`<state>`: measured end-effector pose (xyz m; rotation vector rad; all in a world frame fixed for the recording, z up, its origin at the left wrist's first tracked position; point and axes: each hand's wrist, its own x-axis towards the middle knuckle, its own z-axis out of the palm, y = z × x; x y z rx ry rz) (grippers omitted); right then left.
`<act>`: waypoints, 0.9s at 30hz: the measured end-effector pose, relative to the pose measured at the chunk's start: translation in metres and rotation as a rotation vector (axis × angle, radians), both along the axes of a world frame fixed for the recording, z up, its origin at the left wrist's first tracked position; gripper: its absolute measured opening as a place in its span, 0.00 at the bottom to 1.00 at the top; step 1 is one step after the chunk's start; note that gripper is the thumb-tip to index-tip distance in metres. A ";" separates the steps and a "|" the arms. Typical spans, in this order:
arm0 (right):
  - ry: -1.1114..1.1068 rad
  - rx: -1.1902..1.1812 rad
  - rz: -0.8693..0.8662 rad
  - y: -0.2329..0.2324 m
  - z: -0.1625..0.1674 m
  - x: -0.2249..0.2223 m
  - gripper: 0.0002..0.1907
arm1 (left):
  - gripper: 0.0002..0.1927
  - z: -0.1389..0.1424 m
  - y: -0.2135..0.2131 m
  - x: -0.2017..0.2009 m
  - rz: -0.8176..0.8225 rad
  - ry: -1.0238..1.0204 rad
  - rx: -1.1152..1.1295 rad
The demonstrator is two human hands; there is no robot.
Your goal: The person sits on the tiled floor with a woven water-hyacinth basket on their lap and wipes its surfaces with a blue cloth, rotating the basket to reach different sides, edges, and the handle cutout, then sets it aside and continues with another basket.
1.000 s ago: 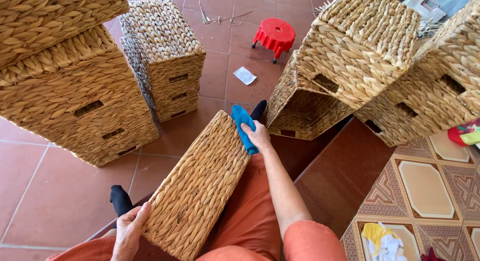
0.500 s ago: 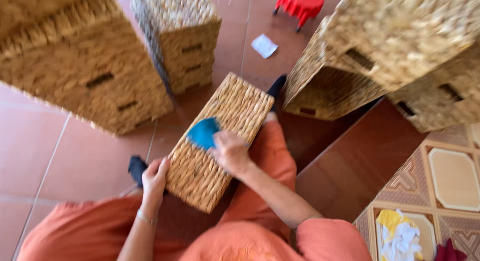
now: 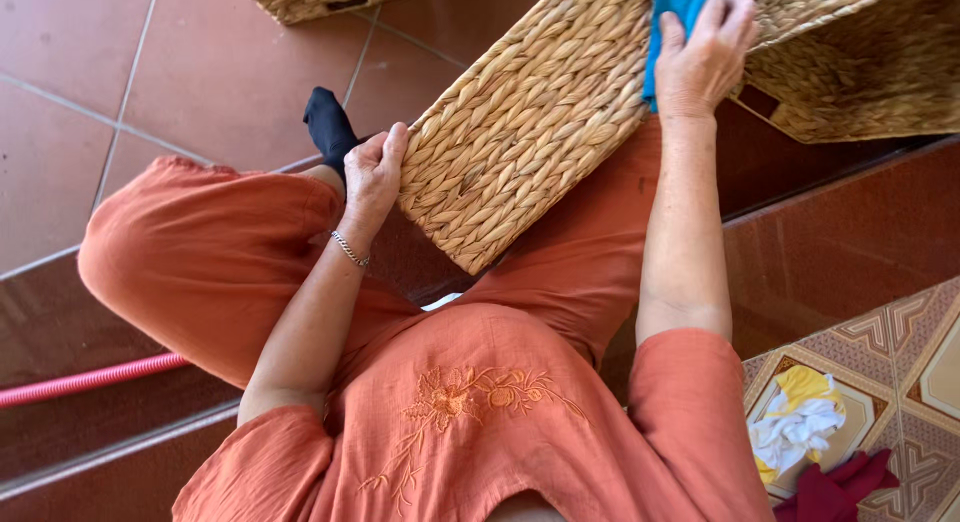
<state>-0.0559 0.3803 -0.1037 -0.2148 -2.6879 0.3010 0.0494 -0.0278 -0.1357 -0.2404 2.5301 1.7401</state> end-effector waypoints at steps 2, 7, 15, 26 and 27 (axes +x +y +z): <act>0.058 0.065 0.049 -0.016 -0.007 0.008 0.31 | 0.23 -0.007 -0.002 -0.002 0.027 0.001 0.045; 0.123 0.107 0.547 -0.173 0.024 0.112 0.27 | 0.23 -0.025 -0.015 -0.015 0.055 -0.047 0.149; -0.010 0.109 0.689 -0.163 0.023 0.123 0.16 | 0.23 -0.036 -0.019 -0.017 0.006 -0.087 0.252; 0.104 0.066 0.157 -0.043 -0.008 0.014 0.26 | 0.22 -0.023 -0.016 -0.015 0.033 -0.064 0.300; 0.024 0.063 0.228 -0.072 0.000 0.036 0.21 | 0.22 -0.025 -0.018 -0.015 0.040 -0.079 0.291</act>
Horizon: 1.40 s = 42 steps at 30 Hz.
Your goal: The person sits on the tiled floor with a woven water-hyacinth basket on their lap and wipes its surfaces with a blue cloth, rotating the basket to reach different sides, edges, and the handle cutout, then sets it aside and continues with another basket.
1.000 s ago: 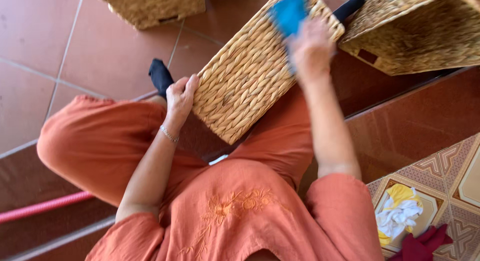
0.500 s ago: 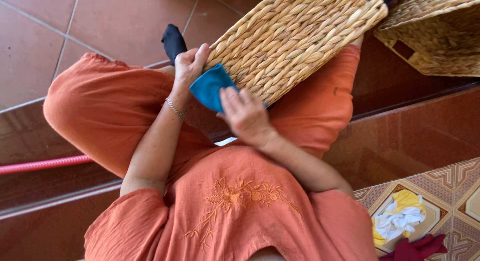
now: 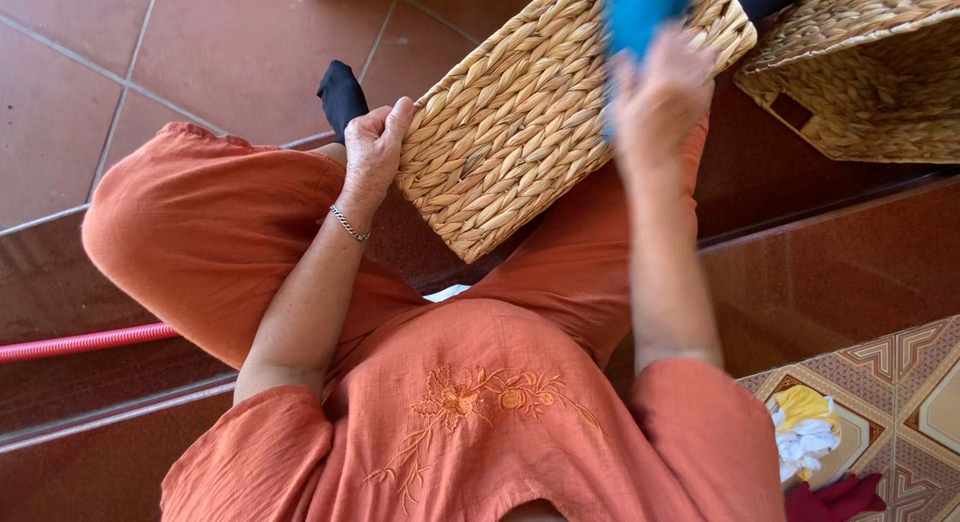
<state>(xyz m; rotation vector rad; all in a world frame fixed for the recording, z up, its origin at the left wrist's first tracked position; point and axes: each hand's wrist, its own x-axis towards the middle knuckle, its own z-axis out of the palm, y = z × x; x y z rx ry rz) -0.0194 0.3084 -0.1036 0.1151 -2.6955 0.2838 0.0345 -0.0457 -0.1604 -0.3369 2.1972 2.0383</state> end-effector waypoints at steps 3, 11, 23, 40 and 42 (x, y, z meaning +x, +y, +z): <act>-0.065 -0.072 0.264 -0.092 0.033 0.075 0.09 | 0.22 -0.005 -0.005 0.002 0.004 -0.021 -0.016; -0.094 -0.030 0.480 -0.092 0.036 0.092 0.11 | 0.22 -0.013 -0.005 0.003 0.003 0.039 -0.064; 0.083 0.041 -0.007 -0.004 0.000 0.001 0.23 | 0.23 -0.008 -0.008 0.004 0.033 0.043 -0.158; 0.081 0.101 0.011 0.027 -0.003 -0.046 0.33 | 0.22 -0.005 -0.005 0.003 -0.004 0.016 0.041; 0.140 0.130 -0.116 0.043 -0.009 -0.065 0.37 | 0.22 -0.006 -0.003 0.002 0.009 0.007 -0.014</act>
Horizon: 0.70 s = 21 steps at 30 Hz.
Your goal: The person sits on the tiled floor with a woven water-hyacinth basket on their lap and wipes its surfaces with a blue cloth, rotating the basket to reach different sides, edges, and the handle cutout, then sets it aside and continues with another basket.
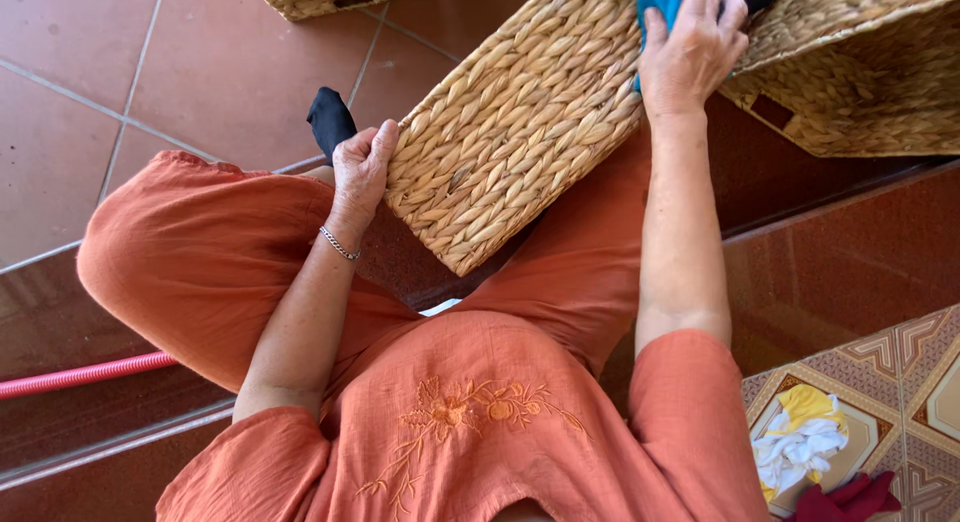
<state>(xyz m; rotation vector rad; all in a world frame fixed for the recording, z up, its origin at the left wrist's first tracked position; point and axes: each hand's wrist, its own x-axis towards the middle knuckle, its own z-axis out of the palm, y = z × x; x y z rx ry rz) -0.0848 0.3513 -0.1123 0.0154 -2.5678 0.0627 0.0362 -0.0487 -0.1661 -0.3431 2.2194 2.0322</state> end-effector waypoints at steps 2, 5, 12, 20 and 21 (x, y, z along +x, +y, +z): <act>0.012 -0.007 -0.093 -0.009 -0.003 0.003 0.37 | 0.21 -0.002 -0.001 -0.003 0.027 -0.018 -0.016; -0.127 -0.122 0.054 -0.070 0.001 0.045 0.37 | 0.24 -0.007 -0.005 -0.003 0.073 -0.072 0.007; -0.170 -0.025 0.682 -0.189 0.056 0.187 0.24 | 0.27 -0.015 -0.008 -0.005 0.076 -0.147 0.035; -0.137 -0.179 0.431 -0.058 0.015 0.092 0.29 | 0.23 -0.003 -0.002 -0.004 0.028 -0.057 0.078; -0.059 -0.099 0.327 -0.040 0.011 0.070 0.30 | 0.23 -0.002 -0.001 -0.004 0.030 -0.056 0.062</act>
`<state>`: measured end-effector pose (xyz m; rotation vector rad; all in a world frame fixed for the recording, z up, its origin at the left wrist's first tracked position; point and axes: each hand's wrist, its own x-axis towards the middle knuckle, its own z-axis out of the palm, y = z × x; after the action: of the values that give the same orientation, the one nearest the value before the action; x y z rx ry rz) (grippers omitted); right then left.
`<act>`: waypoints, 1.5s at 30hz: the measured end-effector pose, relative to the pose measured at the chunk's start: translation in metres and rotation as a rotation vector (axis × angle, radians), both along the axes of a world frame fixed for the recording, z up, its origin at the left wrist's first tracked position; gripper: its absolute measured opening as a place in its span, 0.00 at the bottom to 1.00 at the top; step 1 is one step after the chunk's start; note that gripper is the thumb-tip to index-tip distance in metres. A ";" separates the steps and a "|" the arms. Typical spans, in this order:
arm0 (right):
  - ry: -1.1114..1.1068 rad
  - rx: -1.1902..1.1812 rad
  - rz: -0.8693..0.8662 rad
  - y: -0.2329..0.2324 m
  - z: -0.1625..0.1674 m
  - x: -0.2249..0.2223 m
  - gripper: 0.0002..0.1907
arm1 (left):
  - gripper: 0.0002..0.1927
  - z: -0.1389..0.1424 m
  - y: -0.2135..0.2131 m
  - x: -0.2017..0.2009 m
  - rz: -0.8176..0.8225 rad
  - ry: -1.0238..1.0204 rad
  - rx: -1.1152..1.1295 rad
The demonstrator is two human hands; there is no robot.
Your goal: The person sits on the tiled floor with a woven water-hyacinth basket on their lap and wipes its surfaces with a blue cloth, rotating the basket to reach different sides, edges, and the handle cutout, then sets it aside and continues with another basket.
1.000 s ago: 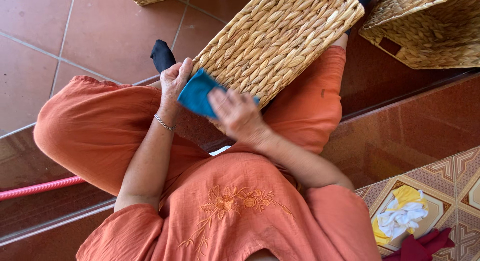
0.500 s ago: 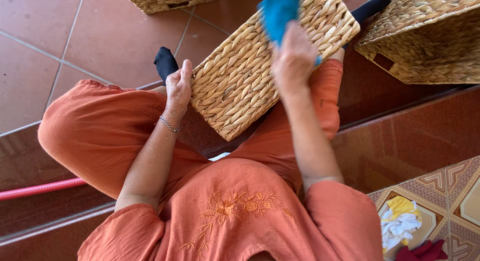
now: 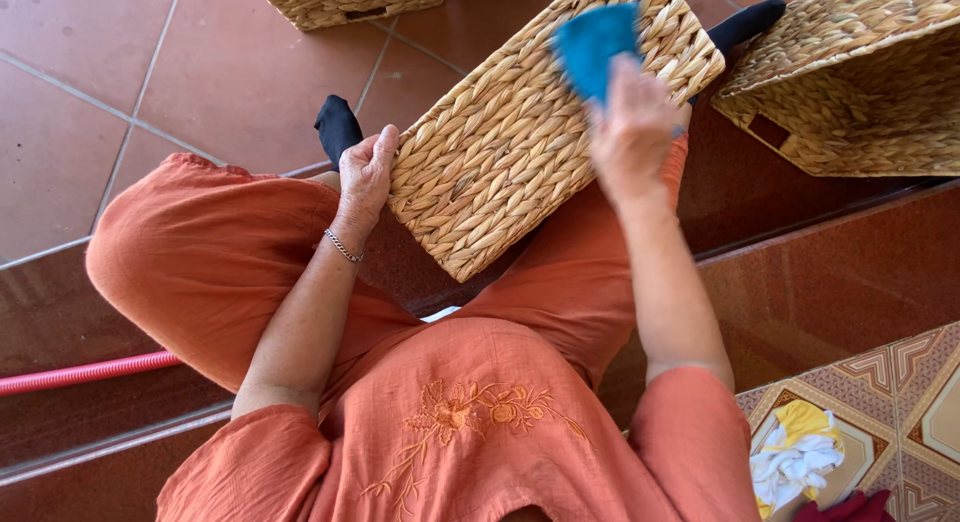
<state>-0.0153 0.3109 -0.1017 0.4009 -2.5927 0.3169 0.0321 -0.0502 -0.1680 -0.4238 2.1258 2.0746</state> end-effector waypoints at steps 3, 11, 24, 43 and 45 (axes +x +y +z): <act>0.078 0.057 -0.174 0.026 -0.002 -0.024 0.30 | 0.21 0.001 0.000 -0.001 0.011 0.006 -0.017; -0.747 -1.292 0.157 0.019 0.048 0.023 0.20 | 0.23 -0.005 -0.003 0.002 0.029 -0.007 -0.064; -0.186 0.026 -0.018 -0.021 0.018 0.031 0.39 | 0.21 -0.001 -0.004 0.003 0.025 0.005 -0.051; -0.299 -0.020 0.028 -0.058 0.046 0.083 0.40 | 0.20 -0.004 -0.004 0.000 0.043 0.043 -0.194; -0.253 0.121 0.099 -0.073 0.048 0.106 0.39 | 0.20 -0.003 -0.005 0.001 0.048 0.041 -0.102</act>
<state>0.0910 0.2380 -0.0538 0.5663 -2.8544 0.2598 0.0329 -0.0552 -0.1714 -0.4527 2.2739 2.0227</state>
